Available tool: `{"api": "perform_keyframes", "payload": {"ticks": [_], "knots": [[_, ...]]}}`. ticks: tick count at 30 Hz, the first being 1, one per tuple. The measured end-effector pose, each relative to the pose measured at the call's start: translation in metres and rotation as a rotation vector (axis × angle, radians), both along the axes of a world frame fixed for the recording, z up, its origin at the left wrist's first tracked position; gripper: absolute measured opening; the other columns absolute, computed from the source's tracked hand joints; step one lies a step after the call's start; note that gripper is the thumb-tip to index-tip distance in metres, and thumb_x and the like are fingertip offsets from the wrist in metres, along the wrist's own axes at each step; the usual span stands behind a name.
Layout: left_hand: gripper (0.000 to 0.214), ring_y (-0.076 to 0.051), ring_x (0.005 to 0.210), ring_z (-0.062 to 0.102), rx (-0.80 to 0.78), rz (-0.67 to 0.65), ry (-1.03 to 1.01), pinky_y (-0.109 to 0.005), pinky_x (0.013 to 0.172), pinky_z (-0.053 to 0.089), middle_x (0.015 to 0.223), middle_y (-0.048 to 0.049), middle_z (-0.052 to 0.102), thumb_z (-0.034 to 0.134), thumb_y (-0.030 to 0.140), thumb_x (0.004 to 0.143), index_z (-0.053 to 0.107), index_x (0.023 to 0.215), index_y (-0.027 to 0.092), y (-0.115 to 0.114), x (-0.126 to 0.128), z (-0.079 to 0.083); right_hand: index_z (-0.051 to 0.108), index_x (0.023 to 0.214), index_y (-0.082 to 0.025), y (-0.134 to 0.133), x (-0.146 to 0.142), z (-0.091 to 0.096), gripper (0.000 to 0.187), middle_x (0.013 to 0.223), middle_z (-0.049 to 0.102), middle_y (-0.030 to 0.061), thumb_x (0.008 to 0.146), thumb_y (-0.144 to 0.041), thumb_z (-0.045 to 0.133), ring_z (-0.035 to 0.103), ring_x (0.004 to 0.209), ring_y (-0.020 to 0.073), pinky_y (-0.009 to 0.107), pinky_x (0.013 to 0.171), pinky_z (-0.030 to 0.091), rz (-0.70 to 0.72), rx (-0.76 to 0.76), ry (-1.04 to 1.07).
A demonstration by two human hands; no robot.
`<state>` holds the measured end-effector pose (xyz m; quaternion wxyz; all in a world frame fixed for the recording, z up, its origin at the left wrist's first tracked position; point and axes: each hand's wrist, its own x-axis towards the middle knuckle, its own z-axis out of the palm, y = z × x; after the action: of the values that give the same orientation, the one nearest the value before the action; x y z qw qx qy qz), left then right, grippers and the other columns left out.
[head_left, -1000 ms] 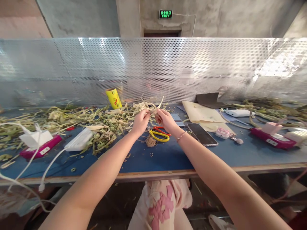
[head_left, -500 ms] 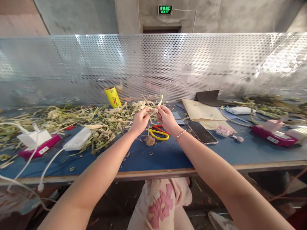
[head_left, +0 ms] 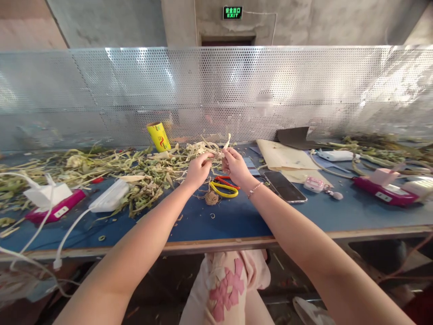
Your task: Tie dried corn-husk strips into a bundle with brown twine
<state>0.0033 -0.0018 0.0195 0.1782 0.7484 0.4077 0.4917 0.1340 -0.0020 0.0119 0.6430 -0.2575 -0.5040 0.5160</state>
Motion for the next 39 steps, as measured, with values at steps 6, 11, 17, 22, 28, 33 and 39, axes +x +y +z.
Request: {"api": "perform_keyframes", "payload": {"ticks": [6,11,17,22,28,33,39], "knots": [[0.010,-0.013,0.062,0.053,0.114,-0.005,0.040,-0.026,0.064,0.042,0.065,-0.0011,0.059,0.052,0.025,0.075,0.055,0.070,0.017,0.0033,-0.0010,0.0000,0.037,0.064,-0.021,-0.0018,-0.0005,0.0012,0.027,0.047,0.023,-0.0102,0.077,-0.035,0.056,0.019,0.039,0.0038,0.018,0.039,0.014,0.008,-0.034,-0.007],[0.009,-0.011,0.054,0.052,-0.036,-0.134,-0.040,-0.024,0.057,0.042,0.059,0.0011,0.056,0.053,0.024,0.074,0.052,0.069,0.016,0.0072,-0.0034,-0.0007,0.034,0.062,-0.020,-0.0031,-0.0014,0.0023,0.025,0.045,0.024,-0.0103,0.080,-0.027,0.050,0.019,0.038,0.0037,0.018,0.039,0.015,0.023,-0.091,0.033],[0.007,-0.010,0.052,0.049,-0.096,-0.185,-0.088,-0.023,0.054,0.041,0.053,0.0023,0.051,0.058,0.021,0.071,0.057,0.073,0.015,0.0070,-0.0048,0.0038,0.036,0.064,-0.020,-0.0042,-0.0031,0.0015,0.024,0.044,0.020,-0.0111,0.080,-0.028,0.052,0.017,0.038,0.0037,0.017,0.039,0.015,0.039,-0.095,0.038],[0.005,-0.009,0.047,0.044,-0.106,-0.164,-0.084,-0.021,0.050,0.036,0.049,0.0036,0.047,0.056,0.015,0.069,0.058,0.074,0.014,0.0088,-0.0038,0.0013,0.034,0.063,-0.021,-0.0046,-0.0055,0.0012,0.025,0.044,0.019,-0.0112,0.081,-0.028,0.051,0.017,0.038,0.0037,0.018,0.038,0.015,0.022,-0.100,0.042],[0.014,-0.007,0.044,0.038,-0.089,-0.125,-0.011,-0.021,0.048,0.030,0.046,0.0054,0.041,0.050,0.009,0.067,0.059,0.077,0.014,0.0063,-0.0024,0.0011,0.031,0.062,-0.020,-0.0043,-0.0065,0.0014,0.026,0.044,0.017,-0.0115,0.082,-0.025,0.048,0.015,0.037,0.0035,0.017,0.038,0.014,0.025,-0.103,0.085],[0.016,-0.007,0.045,0.034,-0.056,-0.099,0.004,-0.021,0.048,0.029,0.048,0.0068,0.035,0.049,0.007,0.065,0.057,0.077,0.015,0.0048,-0.0026,0.0013,0.032,0.063,-0.021,-0.0046,-0.0060,0.0007,0.026,0.045,0.017,-0.0113,0.082,-0.026,0.049,0.015,0.037,0.0038,0.017,0.038,0.014,0.048,-0.105,0.091],[0.015,-0.007,0.044,0.035,0.006,-0.073,0.063,-0.021,0.047,0.030,0.049,0.0069,0.038,0.048,0.011,0.069,0.056,0.081,0.015,0.0051,-0.0042,-0.0034,0.034,0.063,-0.021,-0.0027,-0.0051,-0.0002,0.028,0.045,0.019,-0.0111,0.077,-0.031,0.056,0.017,0.038,0.0042,0.017,0.038,0.015,0.056,-0.101,0.062]]}}
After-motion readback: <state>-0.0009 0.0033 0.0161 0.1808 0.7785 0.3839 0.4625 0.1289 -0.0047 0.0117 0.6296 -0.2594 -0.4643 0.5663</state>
